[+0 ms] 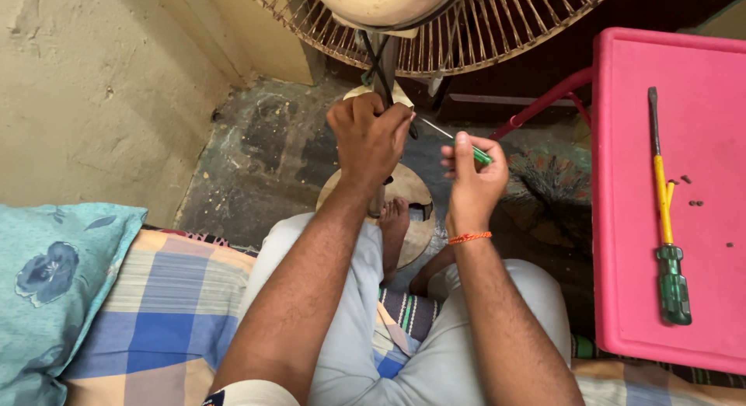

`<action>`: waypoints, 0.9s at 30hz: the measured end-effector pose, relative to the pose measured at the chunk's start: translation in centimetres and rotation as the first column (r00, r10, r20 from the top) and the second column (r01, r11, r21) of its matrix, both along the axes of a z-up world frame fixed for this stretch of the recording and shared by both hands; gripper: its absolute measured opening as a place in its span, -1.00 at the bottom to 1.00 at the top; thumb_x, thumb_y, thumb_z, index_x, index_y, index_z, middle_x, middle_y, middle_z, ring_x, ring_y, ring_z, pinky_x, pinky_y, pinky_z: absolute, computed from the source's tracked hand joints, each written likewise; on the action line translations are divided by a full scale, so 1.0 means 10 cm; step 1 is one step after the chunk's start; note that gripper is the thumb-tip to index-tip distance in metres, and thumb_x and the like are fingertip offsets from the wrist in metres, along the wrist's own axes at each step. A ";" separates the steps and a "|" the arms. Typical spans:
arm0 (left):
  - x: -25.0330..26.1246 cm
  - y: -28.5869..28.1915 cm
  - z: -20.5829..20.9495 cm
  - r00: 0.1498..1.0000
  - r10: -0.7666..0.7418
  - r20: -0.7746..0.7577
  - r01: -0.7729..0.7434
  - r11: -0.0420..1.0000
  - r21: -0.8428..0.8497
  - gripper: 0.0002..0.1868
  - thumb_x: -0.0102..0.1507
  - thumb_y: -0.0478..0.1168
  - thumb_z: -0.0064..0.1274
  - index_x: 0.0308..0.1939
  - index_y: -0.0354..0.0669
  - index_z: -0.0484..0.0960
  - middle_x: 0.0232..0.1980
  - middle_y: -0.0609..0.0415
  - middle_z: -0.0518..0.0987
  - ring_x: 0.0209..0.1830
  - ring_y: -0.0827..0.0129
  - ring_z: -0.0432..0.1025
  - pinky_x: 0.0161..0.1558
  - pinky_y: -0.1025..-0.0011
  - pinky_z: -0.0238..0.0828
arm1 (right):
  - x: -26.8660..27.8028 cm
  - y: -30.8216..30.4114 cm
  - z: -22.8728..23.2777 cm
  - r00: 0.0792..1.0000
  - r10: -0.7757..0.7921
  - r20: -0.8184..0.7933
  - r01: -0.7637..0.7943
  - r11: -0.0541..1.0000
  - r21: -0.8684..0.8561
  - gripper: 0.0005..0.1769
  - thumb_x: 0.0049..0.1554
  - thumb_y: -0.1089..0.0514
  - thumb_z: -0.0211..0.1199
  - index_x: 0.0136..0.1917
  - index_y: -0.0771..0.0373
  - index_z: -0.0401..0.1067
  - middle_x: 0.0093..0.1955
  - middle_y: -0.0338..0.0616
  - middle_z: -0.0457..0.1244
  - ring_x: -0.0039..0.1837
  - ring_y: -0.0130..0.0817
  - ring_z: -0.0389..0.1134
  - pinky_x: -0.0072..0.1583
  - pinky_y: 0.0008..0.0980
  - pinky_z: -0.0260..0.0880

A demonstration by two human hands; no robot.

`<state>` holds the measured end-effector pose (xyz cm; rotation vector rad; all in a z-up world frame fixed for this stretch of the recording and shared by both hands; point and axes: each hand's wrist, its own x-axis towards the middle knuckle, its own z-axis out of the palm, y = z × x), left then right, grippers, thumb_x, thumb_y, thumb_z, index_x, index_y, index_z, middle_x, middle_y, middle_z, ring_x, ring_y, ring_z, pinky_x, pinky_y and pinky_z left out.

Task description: The person uses a screwdriver to remove and then reinsert screws into the metal bracket at the base of an electric fan. They work on multiple screw holes in sequence, tightening each one.

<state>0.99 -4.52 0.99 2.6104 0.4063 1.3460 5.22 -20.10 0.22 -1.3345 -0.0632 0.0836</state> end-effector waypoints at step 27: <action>-0.10 0.08 0.09 0.994 -0.111 -0.011 0.111 0.994 -0.013 -0.80 0.18 -0.11 0.33 -0.15 0.15 0.67 -0.07 0.09 0.38 0.06 0.10 0.25 0.16 0.03 0.12 | 0.25 0.47 -0.27 0.954 0.209 0.216 -0.183 0.974 -0.132 -0.88 0.25 0.23 0.32 0.05 0.30 0.55 -0.08 -0.35 0.36 -0.03 -0.64 0.30 0.00 -0.57 0.31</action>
